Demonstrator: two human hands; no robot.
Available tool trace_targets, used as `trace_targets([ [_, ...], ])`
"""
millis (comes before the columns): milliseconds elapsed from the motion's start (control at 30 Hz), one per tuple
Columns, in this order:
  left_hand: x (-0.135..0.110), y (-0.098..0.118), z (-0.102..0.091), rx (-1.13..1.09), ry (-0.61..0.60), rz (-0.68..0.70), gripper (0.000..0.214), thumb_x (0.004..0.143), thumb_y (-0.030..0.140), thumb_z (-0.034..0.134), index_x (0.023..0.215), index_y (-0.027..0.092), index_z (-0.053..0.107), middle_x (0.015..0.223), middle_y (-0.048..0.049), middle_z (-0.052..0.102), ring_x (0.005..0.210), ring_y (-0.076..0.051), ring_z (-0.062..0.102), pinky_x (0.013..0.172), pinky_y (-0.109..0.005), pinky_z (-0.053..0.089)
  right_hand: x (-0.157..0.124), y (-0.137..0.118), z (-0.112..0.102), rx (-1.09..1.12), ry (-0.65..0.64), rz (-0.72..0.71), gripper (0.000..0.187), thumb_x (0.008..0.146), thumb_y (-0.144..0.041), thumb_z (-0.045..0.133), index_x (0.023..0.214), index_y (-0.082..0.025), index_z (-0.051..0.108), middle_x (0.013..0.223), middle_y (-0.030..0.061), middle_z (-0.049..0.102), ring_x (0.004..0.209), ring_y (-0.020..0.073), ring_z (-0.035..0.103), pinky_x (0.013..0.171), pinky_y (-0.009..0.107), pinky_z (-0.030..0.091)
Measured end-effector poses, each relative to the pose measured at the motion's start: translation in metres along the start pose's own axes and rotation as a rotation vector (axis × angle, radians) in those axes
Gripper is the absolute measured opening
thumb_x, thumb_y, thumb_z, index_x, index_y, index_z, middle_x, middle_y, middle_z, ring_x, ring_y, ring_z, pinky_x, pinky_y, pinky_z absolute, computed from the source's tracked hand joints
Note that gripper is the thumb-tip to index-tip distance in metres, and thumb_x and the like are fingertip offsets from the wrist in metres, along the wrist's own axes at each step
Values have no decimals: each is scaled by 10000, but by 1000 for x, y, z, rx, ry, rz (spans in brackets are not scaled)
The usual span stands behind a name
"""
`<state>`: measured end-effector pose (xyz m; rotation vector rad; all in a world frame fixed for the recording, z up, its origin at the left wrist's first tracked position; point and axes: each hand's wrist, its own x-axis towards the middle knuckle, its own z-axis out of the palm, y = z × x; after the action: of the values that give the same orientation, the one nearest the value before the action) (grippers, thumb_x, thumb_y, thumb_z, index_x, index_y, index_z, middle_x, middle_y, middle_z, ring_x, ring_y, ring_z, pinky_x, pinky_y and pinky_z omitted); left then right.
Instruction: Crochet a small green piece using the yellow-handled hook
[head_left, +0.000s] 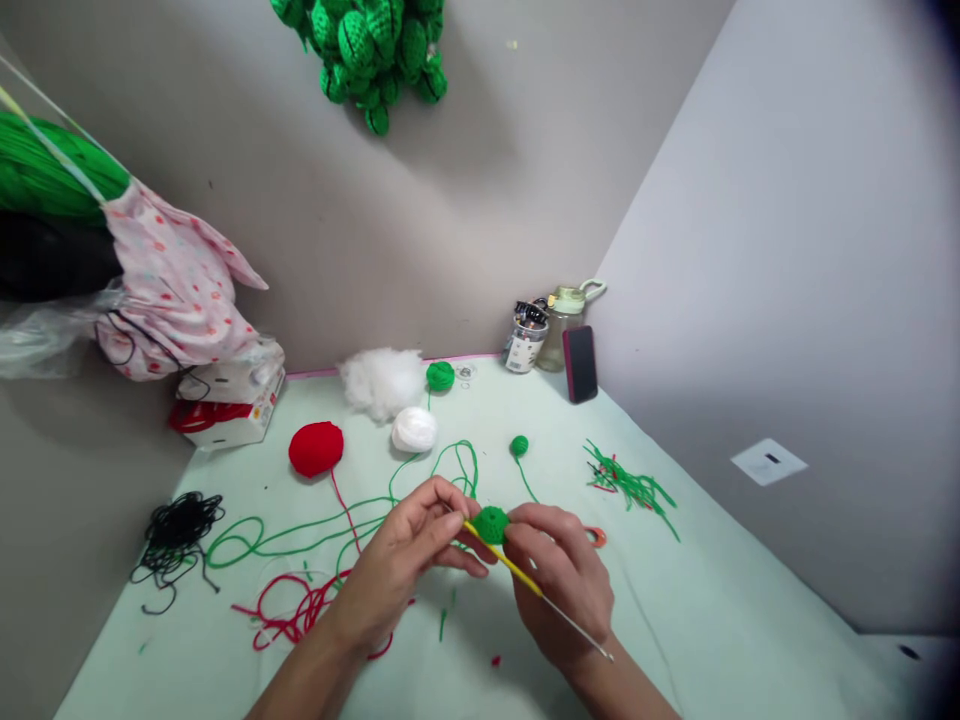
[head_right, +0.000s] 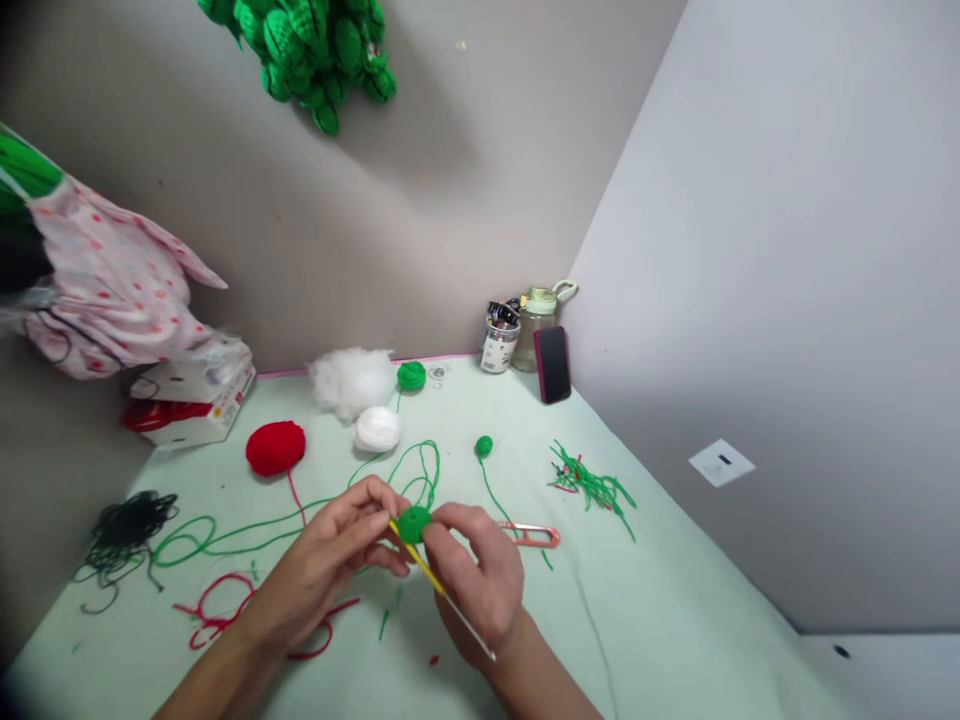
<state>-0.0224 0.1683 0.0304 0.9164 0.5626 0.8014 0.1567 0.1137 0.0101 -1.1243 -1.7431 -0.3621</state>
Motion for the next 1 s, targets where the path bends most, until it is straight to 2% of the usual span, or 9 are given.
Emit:
trace_targets([
  [133, 0, 1, 7, -55, 40, -13, 193, 927, 367, 766, 918, 200, 669, 865, -3, 640, 770, -150, 637, 671, -266, 587, 0, -1, 0, -8, 5, -19, 349, 911, 47, 547, 1038, -255, 667, 929, 66, 760, 777, 165, 740, 657, 259, 585],
  [300, -3, 0, 12, -81, 41, -75, 236, 955, 427, 718, 914, 205, 648, 774, 15, 643, 690, -123, 645, 700, -242, 551, 3, -1, 1, 5, 4, -72, 313, 935, 15, 557, 1006, -254, 701, 890, 51, 778, 756, 161, 752, 669, 249, 591],
  [400, -3, -1, 13, -98, 39, -86, 290, 934, 480, 751, 928, 208, 649, 687, 67, 499, 534, -62, 455, 490, -162, 388, 6, -1, 0, 29, -5, -58, 315, 940, 12, 558, 1011, -262, 696, 861, 36, 779, 736, 156, 752, 668, 247, 595],
  [500, -2, -1, 11, -87, 26, -75, 305, 879, 440, 829, 941, 207, 642, 706, 96, 416, 484, -23, 263, 428, -150, 201, 7, -1, 1, 30, -17, -49, 326, 918, 34, 565, 1021, -252, 682, 894, 52, 781, 749, 156, 748, 659, 246, 593],
  [633, -2, -2, 7, -8, 40, -16, 268, 909, 415, 802, 970, 223, 626, 726, 97, 414, 495, -30, 257, 451, -173, 216, 7, -1, 4, 117, 0, 37, 367, 897, 64, 556, 1084, -236, 659, 1001, 94, 763, 858, 182, 750, 712, 291, 619],
  [767, -2, -6, 4, 64, 53, 10, 219, 950, 400, 757, 997, 238, 617, 701, 101, 388, 514, -51, 266, 464, -182, 233, 11, -2, 4, 214, 18, 58, 319, 907, 1, 614, 1133, -222, 650, 927, 81, 713, 795, 199, 698, 666, 325, 610],
  [867, -1, -8, 3, 112, 63, 29, 194, 968, 394, 735, 1016, 241, 626, 695, 98, 395, 530, -58, 295, 481, -183, 261, 14, -3, 6, 241, -20, 77, 259, 921, -57, 669, 1133, -203, 646, 899, 82, 703, 780, 207, 676, 658, 327, 590],
  [1000, -1, -9, 2, 176, 75, 37, 186, 978, 399, 719, 1020, 237, 639, 682, 93, 409, 549, -68, 320, 488, -181, 276, 12, -3, 9, 279, -98, 120, 243, 948, 19, 605, 1035, -205, 644, 853, 60, 695, 769, 182, 656, 663, 291, 546],
])
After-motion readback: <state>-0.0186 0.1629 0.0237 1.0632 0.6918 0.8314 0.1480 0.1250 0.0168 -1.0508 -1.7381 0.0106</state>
